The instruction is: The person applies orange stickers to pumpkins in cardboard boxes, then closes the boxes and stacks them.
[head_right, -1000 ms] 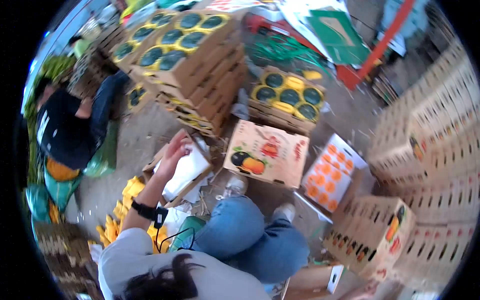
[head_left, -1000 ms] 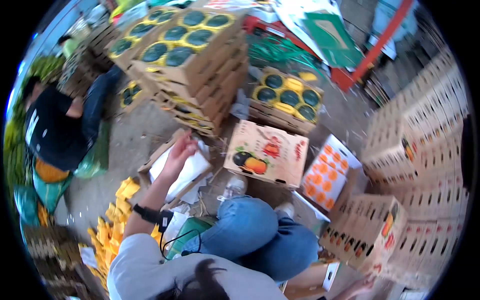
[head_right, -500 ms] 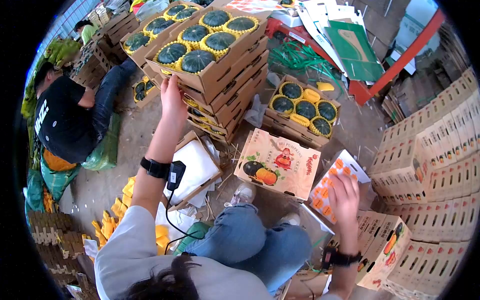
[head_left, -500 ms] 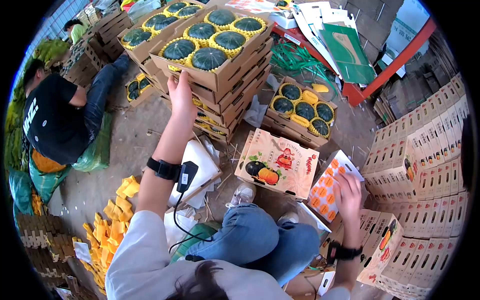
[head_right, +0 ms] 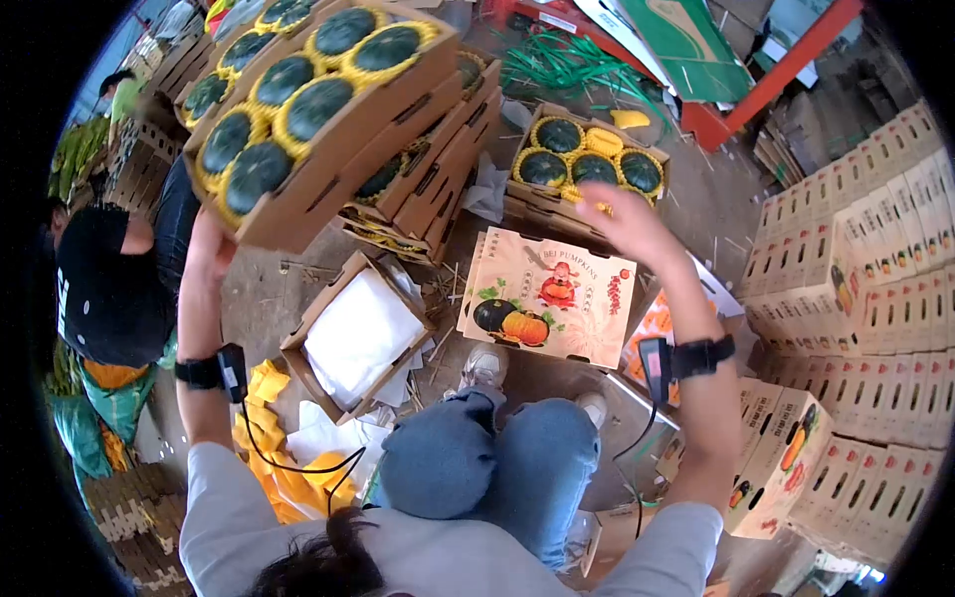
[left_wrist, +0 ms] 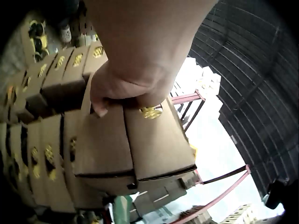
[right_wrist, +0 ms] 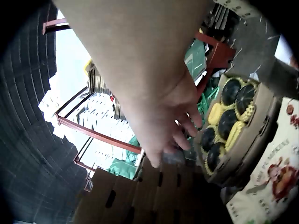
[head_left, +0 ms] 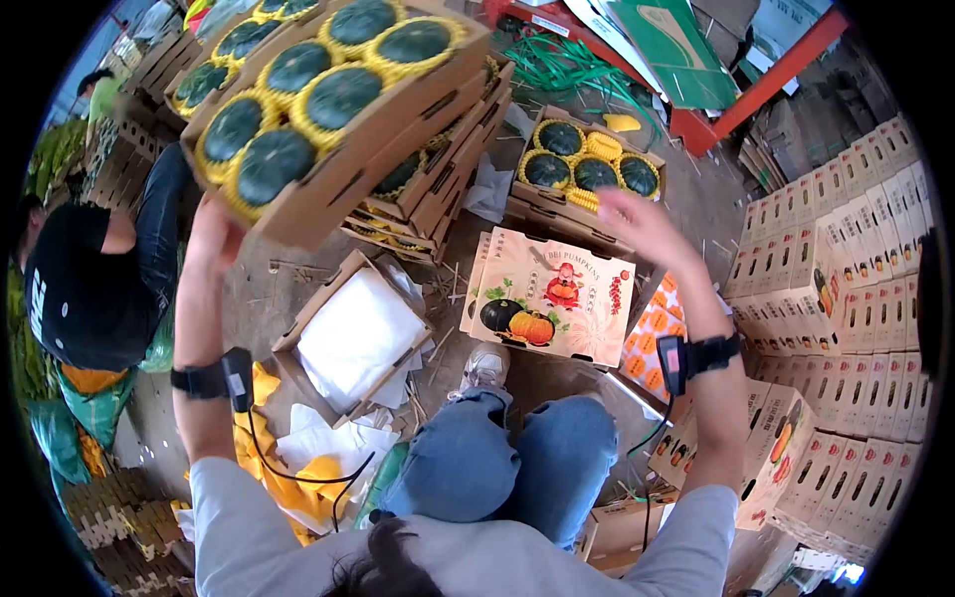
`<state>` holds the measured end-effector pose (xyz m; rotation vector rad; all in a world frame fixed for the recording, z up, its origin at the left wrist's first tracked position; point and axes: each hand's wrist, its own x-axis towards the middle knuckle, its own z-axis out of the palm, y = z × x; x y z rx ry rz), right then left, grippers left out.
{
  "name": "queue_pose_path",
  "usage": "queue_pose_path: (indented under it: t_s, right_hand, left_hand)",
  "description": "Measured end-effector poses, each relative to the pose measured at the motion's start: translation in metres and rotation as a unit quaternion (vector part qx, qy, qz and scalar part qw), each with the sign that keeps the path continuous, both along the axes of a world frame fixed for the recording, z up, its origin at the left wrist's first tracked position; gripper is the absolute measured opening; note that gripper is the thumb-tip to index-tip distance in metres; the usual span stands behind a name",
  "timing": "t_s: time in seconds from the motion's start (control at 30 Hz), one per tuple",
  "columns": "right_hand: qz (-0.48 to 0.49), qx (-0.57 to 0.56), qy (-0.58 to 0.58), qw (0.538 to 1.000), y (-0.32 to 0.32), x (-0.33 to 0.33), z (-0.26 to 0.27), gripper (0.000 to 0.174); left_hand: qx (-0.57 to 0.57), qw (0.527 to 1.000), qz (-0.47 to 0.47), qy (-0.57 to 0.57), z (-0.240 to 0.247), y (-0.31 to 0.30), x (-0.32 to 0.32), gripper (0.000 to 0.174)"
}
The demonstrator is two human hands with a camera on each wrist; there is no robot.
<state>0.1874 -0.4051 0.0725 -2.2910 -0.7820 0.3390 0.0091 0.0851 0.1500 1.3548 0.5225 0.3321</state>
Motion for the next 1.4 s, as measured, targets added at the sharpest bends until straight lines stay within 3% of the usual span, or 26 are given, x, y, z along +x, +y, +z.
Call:
queue_pose_path:
  t_s: [0.07,0.13,0.27,0.37,0.47,0.6,0.63,0.7,0.83,0.93,1.0,1.07,1.13,1.2,1.23,1.27,1.37,1.4]
  right_hand:
    - [-0.016,0.172,0.113,0.978,0.035,0.029,0.018,0.048]
    - [-0.031,0.329,0.225,0.917,0.091,0.053,0.04,0.05]
    - [-0.015,0.35,0.281,0.893,0.202,0.102,0.063,0.051]
    - [-0.008,0.423,0.344,0.838,0.245,0.111,0.069,0.052]
    - [0.064,0.424,0.362,0.828,0.242,0.111,0.071,0.055]
    - [0.099,0.391,0.444,0.8,0.236,0.108,0.079,0.058]
    - [0.11,0.423,0.415,0.798,0.239,0.097,0.086,0.054]
    - [0.049,0.456,0.426,0.78,0.233,0.072,0.095,0.048]
    - [0.003,0.476,0.46,0.75,0.184,0.037,0.1,0.044]
    - [-0.09,0.497,0.377,0.777,0.117,-0.016,0.098,0.039]
    - [-0.073,0.508,0.384,0.767,0.063,-0.044,0.088,0.047]
    - [-0.158,0.536,0.362,0.746,0.012,-0.081,0.076,0.053]
    - [-0.228,0.581,0.362,0.693,-0.038,-0.116,0.048,0.057]
    - [-0.32,0.552,0.279,0.717,-0.071,-0.151,0.024,0.062]
    - [-0.342,0.558,0.279,0.703,-0.084,-0.167,0.012,0.067]
    - [-0.363,0.562,0.279,0.689,-0.099,-0.178,-0.001,0.071]
    - [-0.39,0.57,0.223,0.688,-0.122,-0.2,-0.043,0.06]
    - [-0.419,0.547,0.236,0.685,-0.133,-0.205,-0.063,0.056]
  left_hand:
    - [-0.04,0.998,0.043,0.033,-0.016,0.024,-0.004,0.034]
    - [-0.038,0.995,0.069,0.058,-0.018,0.028,-0.003,0.037]
    - [-0.068,0.99,0.126,0.009,-0.02,0.007,0.003,0.035]
    - [-0.063,0.987,0.144,-0.026,-0.019,-0.004,0.004,0.035]
    - [-0.053,0.993,0.105,-0.018,-0.031,0.013,-0.004,0.044]
    - [-0.115,0.991,0.063,-0.04,-0.023,0.012,-0.008,0.042]
    - [-0.118,0.991,0.055,-0.044,-0.02,0.01,-0.007,0.042]
    - [-0.11,0.99,0.053,-0.064,-0.014,0.011,-0.006,0.042]
    - [-0.05,0.993,0.027,-0.099,-0.01,-0.011,-0.011,0.041]
    - [-0.015,0.996,-0.025,-0.085,-0.019,-0.052,-0.024,0.041]
    - [0.005,0.996,-0.06,-0.07,-0.034,-0.087,-0.031,0.04]
    - [0.024,0.993,-0.104,-0.055,-0.047,-0.122,-0.032,0.04]
    - [0.036,0.984,-0.17,-0.035,-0.061,-0.159,-0.025,0.04]
    - [0.045,0.963,-0.264,-0.001,-0.059,-0.197,-0.009,0.036]
    - [0.057,0.949,-0.304,-0.062,-0.066,-0.216,0.007,0.034]
    - [0.155,0.933,-0.321,0.045,-0.057,-0.229,0.007,0.033]
    - [0.045,0.924,-0.38,-0.012,-0.148,-0.239,0.031,0.035]
    - [0.105,0.889,-0.444,0.031,-0.159,-0.24,0.045,0.037]
